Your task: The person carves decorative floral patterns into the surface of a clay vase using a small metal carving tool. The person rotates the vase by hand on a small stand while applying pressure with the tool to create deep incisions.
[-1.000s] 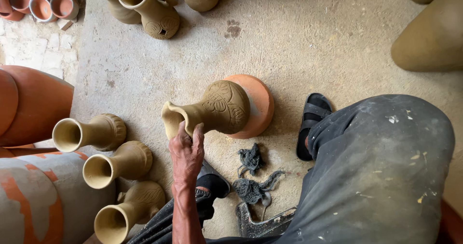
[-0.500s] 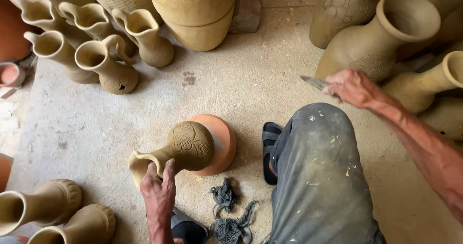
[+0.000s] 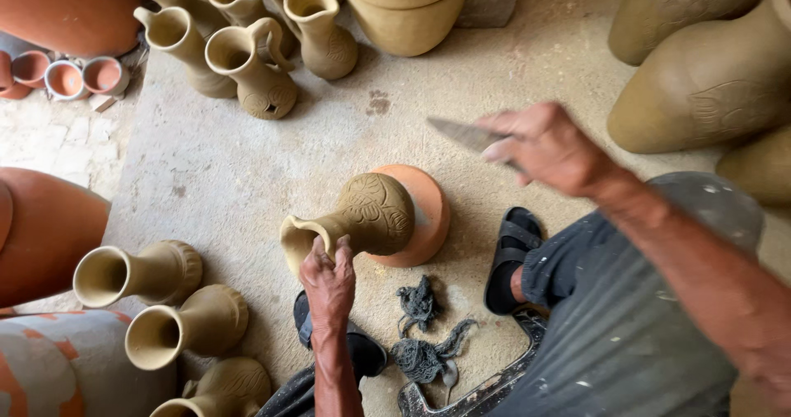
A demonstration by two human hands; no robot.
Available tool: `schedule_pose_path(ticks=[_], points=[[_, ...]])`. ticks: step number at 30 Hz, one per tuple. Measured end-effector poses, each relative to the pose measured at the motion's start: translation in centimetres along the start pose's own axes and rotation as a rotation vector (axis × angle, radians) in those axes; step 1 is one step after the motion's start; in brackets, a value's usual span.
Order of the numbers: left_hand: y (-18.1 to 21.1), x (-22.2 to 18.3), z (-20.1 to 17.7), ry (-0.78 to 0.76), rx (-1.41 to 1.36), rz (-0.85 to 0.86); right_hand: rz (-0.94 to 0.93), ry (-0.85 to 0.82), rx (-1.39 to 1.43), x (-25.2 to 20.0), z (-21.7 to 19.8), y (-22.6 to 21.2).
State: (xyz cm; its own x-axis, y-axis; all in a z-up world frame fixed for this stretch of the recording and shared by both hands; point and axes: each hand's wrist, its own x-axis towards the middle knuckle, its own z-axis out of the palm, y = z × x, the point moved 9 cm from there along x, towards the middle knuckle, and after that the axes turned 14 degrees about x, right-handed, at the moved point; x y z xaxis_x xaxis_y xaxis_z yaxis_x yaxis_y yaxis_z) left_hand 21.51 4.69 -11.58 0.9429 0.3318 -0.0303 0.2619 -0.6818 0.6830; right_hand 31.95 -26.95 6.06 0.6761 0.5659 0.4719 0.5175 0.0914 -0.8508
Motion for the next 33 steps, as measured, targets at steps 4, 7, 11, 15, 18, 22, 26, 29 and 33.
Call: schedule_pose_path(ticks=[4,7,11,15,18,22,26,29,33], points=[[2.1,-1.3,-1.6,0.135,-0.001,0.202,0.68,0.35,0.549,-3.2,4.6,10.4],[2.1,-1.1,-1.4,0.092,-0.039,0.124,0.931,0.468,0.562,-8.6,9.5,14.0],[3.1,-2.1,-2.6,0.156,0.041,0.157,0.859,0.426,0.344,-10.7,11.4,16.9],[3.1,-2.1,-2.7,0.07,-0.072,0.013,0.58,0.293,-0.176,-8.7,11.8,14.4],[3.9,-2.1,-3.1,0.087,-0.064,0.025,0.573,0.208,-0.403,-8.1,12.8,13.6],[3.9,-2.2,-3.1,0.117,-0.041,0.033,0.356,0.203,-0.559,-6.9,13.6,11.1],[3.1,-2.0,-2.7,0.103,-0.01,-0.007,0.414,0.123,-0.648,-6.9,15.1,11.2],[2.5,-2.1,-2.6,0.093,-0.027,-0.068,0.413,0.145,-0.596,-6.7,14.0,11.6],[3.5,-2.2,-2.8,0.122,-0.056,0.006,0.451,0.023,-0.691,-6.5,15.6,11.2]])
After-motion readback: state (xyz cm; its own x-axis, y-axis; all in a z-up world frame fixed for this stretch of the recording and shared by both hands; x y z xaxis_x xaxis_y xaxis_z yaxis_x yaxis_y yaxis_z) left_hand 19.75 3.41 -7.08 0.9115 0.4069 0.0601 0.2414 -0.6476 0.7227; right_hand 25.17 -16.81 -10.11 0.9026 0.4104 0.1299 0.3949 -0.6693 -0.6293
